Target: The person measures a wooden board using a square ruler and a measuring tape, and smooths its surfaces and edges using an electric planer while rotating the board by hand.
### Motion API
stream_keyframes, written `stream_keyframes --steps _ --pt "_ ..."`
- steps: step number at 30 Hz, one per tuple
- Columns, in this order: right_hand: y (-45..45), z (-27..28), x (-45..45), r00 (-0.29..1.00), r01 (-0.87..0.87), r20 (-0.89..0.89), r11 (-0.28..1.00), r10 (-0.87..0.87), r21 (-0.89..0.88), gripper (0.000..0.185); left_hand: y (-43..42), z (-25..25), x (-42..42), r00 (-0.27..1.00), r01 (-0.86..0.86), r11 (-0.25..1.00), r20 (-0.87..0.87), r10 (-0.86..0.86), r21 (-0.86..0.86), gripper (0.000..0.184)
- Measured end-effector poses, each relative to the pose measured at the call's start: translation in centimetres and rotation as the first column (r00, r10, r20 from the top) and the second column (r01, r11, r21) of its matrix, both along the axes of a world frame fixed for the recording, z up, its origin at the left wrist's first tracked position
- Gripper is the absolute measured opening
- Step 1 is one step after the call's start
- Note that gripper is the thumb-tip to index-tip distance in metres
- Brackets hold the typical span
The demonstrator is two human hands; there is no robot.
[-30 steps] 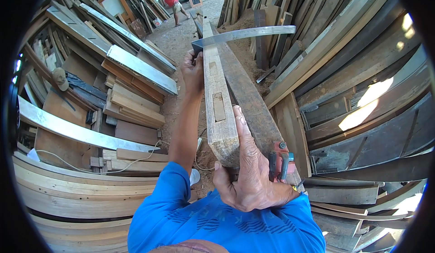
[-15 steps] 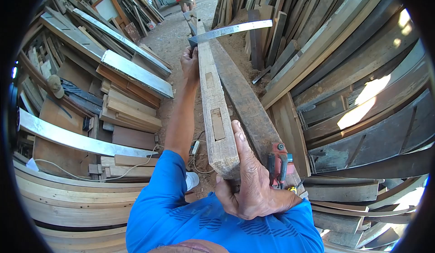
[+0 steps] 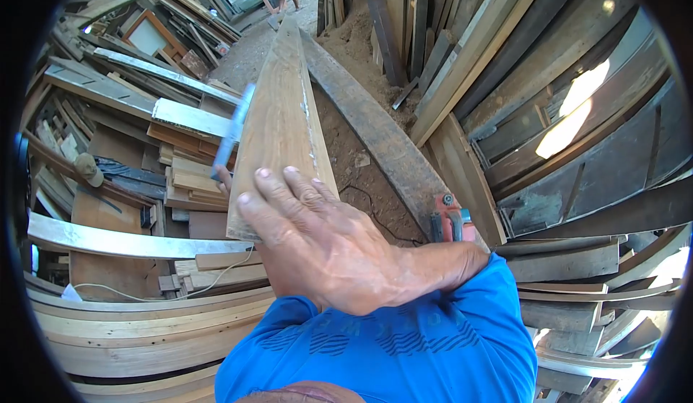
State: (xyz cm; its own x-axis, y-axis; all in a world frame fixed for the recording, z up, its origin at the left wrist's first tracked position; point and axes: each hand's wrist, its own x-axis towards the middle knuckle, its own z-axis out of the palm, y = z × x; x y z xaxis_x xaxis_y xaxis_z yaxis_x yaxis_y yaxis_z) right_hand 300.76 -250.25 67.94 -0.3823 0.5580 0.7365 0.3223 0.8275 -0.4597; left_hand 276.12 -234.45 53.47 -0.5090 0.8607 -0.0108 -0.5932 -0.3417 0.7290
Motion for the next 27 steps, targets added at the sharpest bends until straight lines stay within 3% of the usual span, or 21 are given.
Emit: stream_keyframes --steps 1,3,8,10,11,13,16,19,20,22,23,25,26,27 --pt "0.3 -0.3 -0.2 0.994 -0.027 0.106 0.999 0.024 0.03 0.074 -3.0 -0.3 1.1 0.975 0.168 0.984 0.139 -0.174 0.057 0.063" --pt "0.9 -0.6 -1.4 0.944 -0.106 0.322 0.991 0.074 0.085 0.075 -5.9 -1.0 1.3 0.89 0.376 0.918 0.228 -0.395 0.124 0.073" --pt "-0.7 -11.9 -5.4 0.838 -0.143 0.54 0.987 0.085 0.067 0.07 -8.5 -4.4 0.7 0.75 0.656 0.754 0.082 -0.657 0.045 0.076" --pt "-0.6 -18.3 -6.1 0.822 -0.11 0.564 0.993 0.071 0.036 0.068 -8.3 -11.2 -2.4 0.655 0.753 0.611 0.187 -0.732 -0.243 0.067" --pt "-1.2 -22.5 -6.3 0.832 -0.083 0.551 0.996 0.061 0.015 0.067 -8.3 -14.8 -2.8 0.662 0.713 0.618 0.029 -0.749 -0.332 0.066" --pt "-0.3 -30.8 -6.2 0.853 -0.019 0.522 1.0 0.014 0.003 0.064 -9.0 -19.9 -1.6 0.668 0.68 0.621 -0.021 -0.744 -0.39 0.068" --pt "0.0 -38.8 -5.5 0.7 -0.081 0.637 0.922 0.323 -0.378 0.058 -10.0 -28.6 -2.4 0.414 0.683 0.34 -0.041 -0.909 -0.646 0.072" --pt "-0.4 -44.5 -5.1 0.464 -0.088 0.764 0.882 0.448 -0.463 0.053 -10.9 -34.7 -0.7 0.306 0.679 0.127 0.122 -0.944 -0.723 0.073" --pt "-0.7 -45.3 -4.6 0.595 0.013 0.652 0.805 0.471 -0.594 0.053 -11.1 -36.6 0.0 0.292 0.671 0.142 0.082 -0.953 -0.728 0.073" --pt "-0.6 -45.8 -3.3 0.825 0.155 0.423 0.569 0.375 -0.808 0.051 -12.0 -41.1 2.8 0.385 0.599 0.273 -0.029 -0.923 -0.752 0.071" --pt "-0.3 -46.2 -2.4 0.841 0.174 0.391 0.496 0.375 -0.851 0.052 -12.2 -42.4 4.2 0.424 0.556 0.345 -0.099 -0.9 -0.757 0.071" --pt "0.3 -46.6 0.7 0.872 0.205 0.334 0.352 0.359 -0.913 0.055 -13.0 -43.0 7.2 0.3 0.309 0.412 -0.324 -0.897 -0.857 0.069" --pt "0.6 -46.8 2.3 0.863 0.338 0.465 0.462 0.194 -0.82 0.054 -13.1 -43.2 8.6 0.218 0.176 0.465 -0.426 -0.878 -0.868 0.069" --pt "0.6 -47.0 3.6 0.826 0.468 0.564 0.539 0.017 -0.701 0.053 -13.2 -43.1 10.0 0.332 0.225 0.462 -0.378 -0.864 -0.858 0.071"
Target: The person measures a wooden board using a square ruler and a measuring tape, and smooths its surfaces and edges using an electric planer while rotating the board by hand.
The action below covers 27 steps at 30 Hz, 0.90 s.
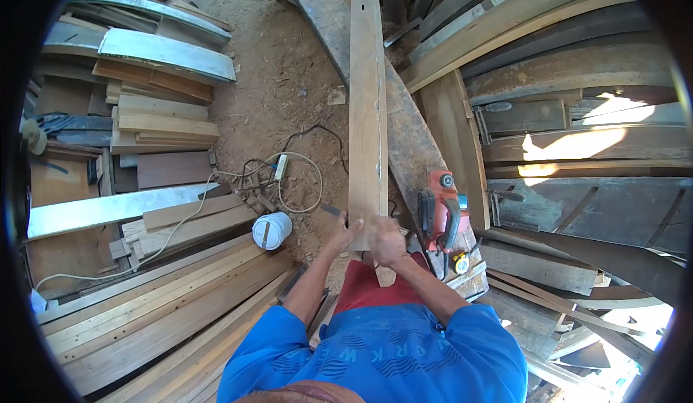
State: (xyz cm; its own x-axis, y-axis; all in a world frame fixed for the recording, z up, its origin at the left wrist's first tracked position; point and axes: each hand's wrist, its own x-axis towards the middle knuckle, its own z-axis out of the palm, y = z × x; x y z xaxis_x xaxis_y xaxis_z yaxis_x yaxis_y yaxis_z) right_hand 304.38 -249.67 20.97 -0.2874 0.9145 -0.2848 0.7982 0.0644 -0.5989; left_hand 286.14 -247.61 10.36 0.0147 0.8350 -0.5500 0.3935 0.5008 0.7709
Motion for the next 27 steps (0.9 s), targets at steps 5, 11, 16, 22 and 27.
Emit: stream_keyframes --steps 5,11,16,22,27 --pt "1.6 -4.6 0.7 0.729 0.683 0.134 0.702 -0.671 -0.204 0.062 -1.4 0.5 5.3 0.983 -0.185 0.983 0.025 0.184 0.0 0.083" --pt "0.9 -3.3 -1.9 0.738 0.648 0.012 0.703 -0.675 -0.293 0.082 -1.1 5.8 1.6 0.98 -0.138 0.99 0.14 0.139 -0.022 0.083" --pt "-0.6 -2.5 -5.1 0.772 0.561 -0.075 0.731 -0.632 -0.389 0.09 -3.7 4.8 -1.9 0.883 -0.234 0.969 0.4 0.244 -0.075 0.064" --pt "-1.7 -9.6 -4.0 0.774 0.591 -0.033 0.739 -0.633 -0.323 0.097 -5.5 -4.0 -0.7 0.88 -0.235 0.972 0.423 0.216 -0.007 0.06" --pt "-2.3 -9.7 -1.4 0.78 0.572 -0.069 0.753 -0.622 -0.324 0.105 -7.4 -4.6 2.5 0.799 -0.327 0.943 0.517 0.308 -0.056 0.057"
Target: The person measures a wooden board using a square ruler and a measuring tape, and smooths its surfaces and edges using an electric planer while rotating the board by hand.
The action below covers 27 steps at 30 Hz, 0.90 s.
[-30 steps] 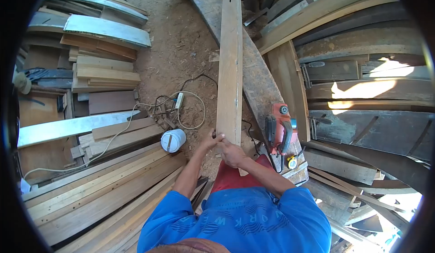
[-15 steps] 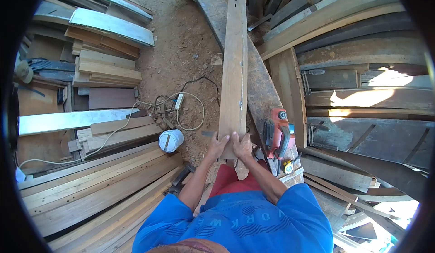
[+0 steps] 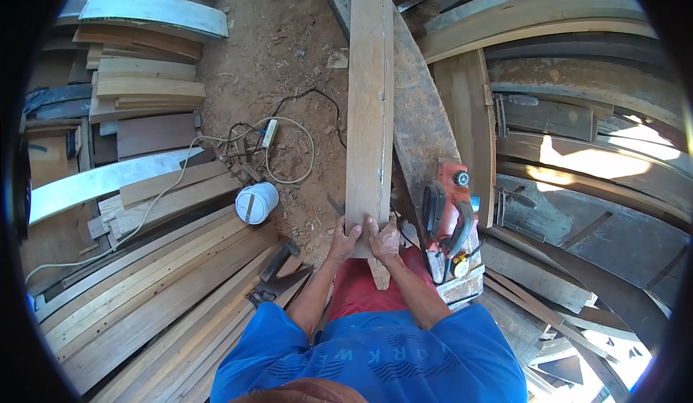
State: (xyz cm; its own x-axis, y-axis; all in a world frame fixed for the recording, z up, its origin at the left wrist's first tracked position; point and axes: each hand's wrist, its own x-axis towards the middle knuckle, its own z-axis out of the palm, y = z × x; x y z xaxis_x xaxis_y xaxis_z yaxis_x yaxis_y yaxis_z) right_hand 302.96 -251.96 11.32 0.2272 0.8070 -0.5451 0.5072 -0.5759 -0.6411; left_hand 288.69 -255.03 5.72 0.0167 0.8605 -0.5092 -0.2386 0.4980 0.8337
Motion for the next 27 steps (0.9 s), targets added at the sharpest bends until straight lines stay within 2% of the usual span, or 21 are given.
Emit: stream_keyframes --steps 3,4,7,8,10,12,16,19,20,22,25,26,27 --pt "-1.0 0.0 -0.2 1.0 -0.022 0.025 0.988 0.018 0.155 0.106 -0.5 2.3 -0.2 0.999 -0.022 1.0 0.025 0.022 -0.005 0.056" --pt "-1.5 0.7 -0.3 0.997 -0.05 0.056 0.997 0.054 -0.064 0.103 -1.0 3.6 -0.8 0.999 -0.034 0.999 0.02 0.034 -0.013 0.055" --pt "-2.0 2.8 -4.7 0.981 -0.1 0.116 0.917 0.156 -0.386 0.097 -1.3 7.7 -5.9 0.993 0.027 0.998 -0.116 -0.034 -0.058 0.056" --pt "-2.5 2.3 -6.4 0.992 -0.077 0.076 0.97 0.096 -0.229 0.087 -0.7 8.9 -7.9 0.993 0.023 0.998 -0.112 -0.03 -0.067 0.056" --pt "-1.7 4.2 -9.2 0.989 -0.051 -0.142 0.999 0.048 -0.015 0.083 -0.5 10.7 -11.4 0.995 0.022 0.994 -0.099 -0.032 -0.103 0.057" --pt "-1.8 3.1 -11.2 0.949 0.028 -0.316 0.993 0.009 0.113 0.08 -0.4 9.5 -13.2 0.993 0.02 0.994 -0.116 -0.032 -0.104 0.057" --pt "-3.1 -3.1 -9.2 0.983 -0.125 -0.145 0.988 0.112 -0.086 0.087 -2.2 1.0 -12.2 0.98 0.068 0.995 -0.183 -0.082 -0.079 0.053" --pt "-4.5 -5.1 -5.8 0.987 -0.145 -0.098 0.977 0.131 -0.157 0.09 -2.2 0.7 -8.6 0.996 0.027 0.981 -0.073 -0.042 -0.19 0.049" --pt "-4.1 -5.3 -4.9 0.986 -0.152 -0.087 0.974 0.139 -0.165 0.092 -3.2 -1.8 -7.2 1.0 -0.021 0.986 -0.01 0.019 -0.167 0.046" --pt "-2.9 -4.3 -2.7 0.984 -0.173 -0.079 0.971 0.162 -0.164 0.094 -4.0 -3.3 -4.4 0.999 -0.031 0.987 -0.038 0.026 -0.157 0.048" --pt "-3.2 -4.6 0.5 0.979 -0.182 0.086 0.982 0.186 -0.055 0.09 -4.9 -4.5 -0.4 0.999 -0.009 0.988 -0.036 0.003 -0.152 0.052" --pt "-2.7 -3.4 1.6 0.982 -0.185 0.009 0.973 0.188 -0.135 0.083 -5.2 -4.6 0.6 1.0 0.003 0.988 -0.03 -0.007 -0.152 0.054" --pt "-2.7 -2.7 2.4 0.982 -0.19 -0.003 0.976 0.19 -0.108 0.08 -5.1 -3.8 1.3 0.999 0.013 0.991 -0.047 -0.02 -0.134 0.055"
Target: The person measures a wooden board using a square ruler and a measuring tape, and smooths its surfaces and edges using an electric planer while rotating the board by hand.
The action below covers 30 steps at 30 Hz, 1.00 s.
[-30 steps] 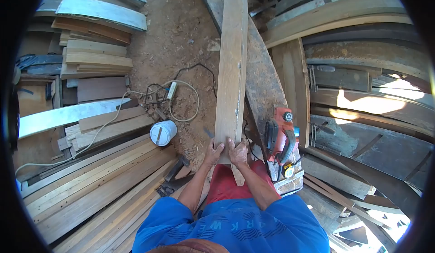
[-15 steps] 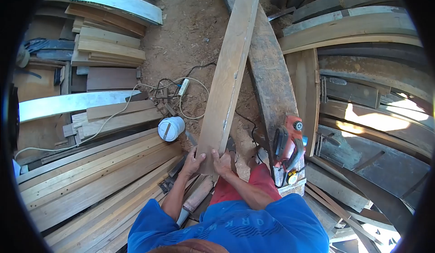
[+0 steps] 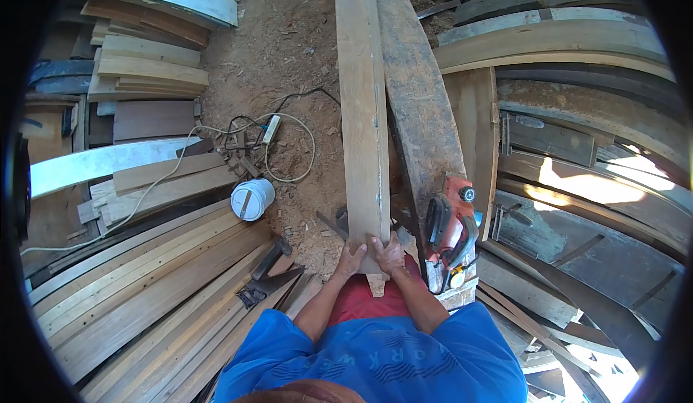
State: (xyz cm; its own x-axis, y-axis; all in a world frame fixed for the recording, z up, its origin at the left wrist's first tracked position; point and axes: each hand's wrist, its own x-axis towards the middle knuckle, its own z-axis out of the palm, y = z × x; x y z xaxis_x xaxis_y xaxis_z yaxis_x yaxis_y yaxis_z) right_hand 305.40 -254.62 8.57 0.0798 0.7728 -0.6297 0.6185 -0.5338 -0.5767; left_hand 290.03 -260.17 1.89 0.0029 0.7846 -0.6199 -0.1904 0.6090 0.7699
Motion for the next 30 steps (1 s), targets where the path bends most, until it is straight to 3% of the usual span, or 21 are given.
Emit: stream_keyframes --steps 5,9,13,18,19,22,25,27,28,30 --pt "-0.7 1.7 0.7 0.997 0.036 -0.069 0.995 -0.03 0.088 0.066 -0.4 4.9 0.7 1.0 0.0 1.0 -0.011 0.0 -0.013 0.056" --pt "-1.1 1.5 0.2 0.998 0.053 -0.05 0.991 -0.048 0.119 0.059 -0.8 5.3 0.9 0.997 -0.08 0.996 0.026 0.079 0.039 0.058" --pt "0.4 3.9 0.5 0.977 0.129 -0.188 0.984 -0.104 0.126 0.057 -0.4 6.2 1.4 0.993 -0.112 0.992 0.04 0.109 0.063 0.062" --pt "4.7 5.9 1.1 0.985 0.107 -0.142 0.99 -0.093 0.093 0.058 3.1 4.4 2.1 1.0 -0.002 0.999 -0.026 0.003 0.052 0.072" --pt "5.7 6.7 1.0 0.997 0.072 0.031 0.995 -0.074 0.064 0.06 4.2 4.4 2.3 0.999 0.025 0.999 -0.044 -0.023 0.045 0.074" --pt "5.7 5.6 2.3 0.99 0.035 0.137 0.997 -0.045 0.071 0.06 6.3 6.6 3.5 1.0 0.024 0.994 -0.009 -0.023 0.108 0.077" --pt "3.9 7.5 3.9 0.952 -0.174 0.285 0.964 0.112 0.201 0.057 5.9 3.4 5.0 0.999 -0.018 0.991 -0.03 0.022 0.134 0.078" --pt "5.1 16.3 4.8 0.933 -0.262 0.345 0.855 0.105 0.448 0.056 5.9 1.9 5.0 0.997 0.075 0.995 -0.003 -0.075 0.069 0.082" --pt "6.3 20.9 5.1 0.946 -0.163 0.325 0.866 0.0 0.473 0.057 6.0 1.7 5.1 0.992 0.123 0.992 0.015 -0.124 0.033 0.084" --pt "5.8 21.1 8.0 0.883 -0.151 0.443 0.801 -0.153 0.579 0.058 6.9 3.6 5.9 0.997 0.074 0.996 0.028 -0.075 0.056 0.085"
